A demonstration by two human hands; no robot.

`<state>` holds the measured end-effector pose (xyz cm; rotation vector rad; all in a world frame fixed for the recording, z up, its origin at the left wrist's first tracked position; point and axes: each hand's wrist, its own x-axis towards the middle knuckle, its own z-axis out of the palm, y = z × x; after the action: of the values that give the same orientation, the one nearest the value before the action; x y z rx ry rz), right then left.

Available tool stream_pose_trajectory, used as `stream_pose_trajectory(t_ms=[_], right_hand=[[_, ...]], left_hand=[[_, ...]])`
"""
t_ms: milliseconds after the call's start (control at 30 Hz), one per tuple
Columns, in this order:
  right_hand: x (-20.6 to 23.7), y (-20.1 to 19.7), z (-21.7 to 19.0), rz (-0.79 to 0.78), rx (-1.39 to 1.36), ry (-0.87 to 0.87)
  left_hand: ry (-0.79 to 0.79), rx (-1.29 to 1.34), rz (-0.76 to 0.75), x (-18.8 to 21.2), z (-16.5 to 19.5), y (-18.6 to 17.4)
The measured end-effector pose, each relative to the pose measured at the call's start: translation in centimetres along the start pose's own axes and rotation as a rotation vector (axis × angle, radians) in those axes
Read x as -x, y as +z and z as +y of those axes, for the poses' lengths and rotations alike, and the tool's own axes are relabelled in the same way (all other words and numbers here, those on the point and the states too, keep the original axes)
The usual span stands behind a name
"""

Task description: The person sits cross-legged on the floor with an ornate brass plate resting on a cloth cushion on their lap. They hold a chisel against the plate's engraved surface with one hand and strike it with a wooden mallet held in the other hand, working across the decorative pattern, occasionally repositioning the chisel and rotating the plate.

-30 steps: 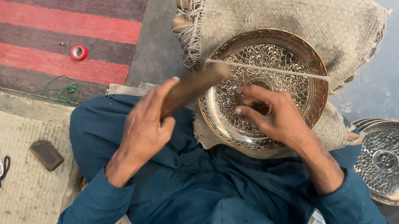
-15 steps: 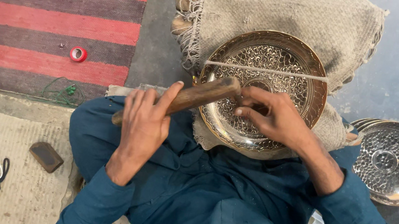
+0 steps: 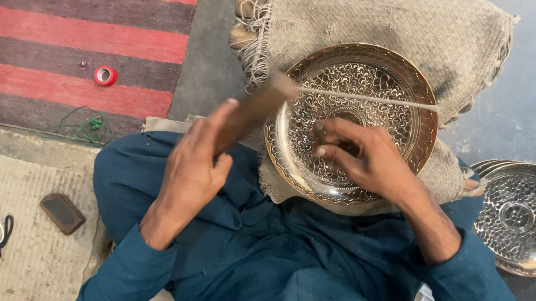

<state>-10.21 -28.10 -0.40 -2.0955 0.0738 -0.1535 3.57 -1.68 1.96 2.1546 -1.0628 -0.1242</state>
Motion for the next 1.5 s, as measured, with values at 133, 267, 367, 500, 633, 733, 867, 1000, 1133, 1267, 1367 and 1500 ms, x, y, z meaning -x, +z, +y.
stream_pose_trajectory(t_ms=[133, 267, 367, 500, 633, 733, 867, 1000, 1133, 1267, 1367, 1500], right_hand=[[0.0, 0.0, 0.0, -0.01, -0.017, 0.01], [0.3, 0.2, -0.2, 0.044, -0.027, 0.02], [0.4, 0.5, -0.2, 0.087, -0.059, 0.064], [0.6, 0.8, -0.1, 0.099, -0.112, 0.051], [0.5, 1.1, -0.1, 0.099, -0.045, 0.096], [0.0, 0.9, 0.0, 0.035, -0.063, 0.082], [-0.6, 0.1, 0.2, -0.09, -0.022, 0.036], [-0.4, 0.1, 0.2, 0.044, -0.47, 0.053], [0.7, 0.4, 0.0, 0.163, -0.423, 0.16], [1.3, 0.6, -0.3, 0.214, -0.173, 0.187], [1.2, 0.7, -0.6, 0.239, -0.048, 0.136], [1.0, 0.8, -0.6, 0.245, -0.075, 0.15]], left_hand=[[0.082, -0.277, 0.035, -0.2, 0.1, 0.0], [-0.057, -0.261, -0.116, -0.3, 0.0, 0.3], [-0.109, -0.025, -0.098, -0.4, 0.0, 0.5], [-0.007, 0.238, -0.002, -0.5, 0.3, 0.5], [-0.038, -0.095, -0.085, -0.5, 0.3, -0.2], [-0.139, -0.306, -0.143, -0.3, -0.1, -0.5], [0.064, -0.239, 0.052, 0.5, -0.7, 0.0], [-0.091, -0.342, -0.057, 1.1, -1.6, 0.1], [-0.169, 0.126, 0.023, 1.6, -1.6, 0.3], [-0.202, 0.174, -0.075, 1.3, -0.7, 0.9], [-0.166, 0.142, -0.12, 0.5, -0.2, 0.6], [0.008, 0.04, -0.094, -0.8, 0.2, -0.2]])
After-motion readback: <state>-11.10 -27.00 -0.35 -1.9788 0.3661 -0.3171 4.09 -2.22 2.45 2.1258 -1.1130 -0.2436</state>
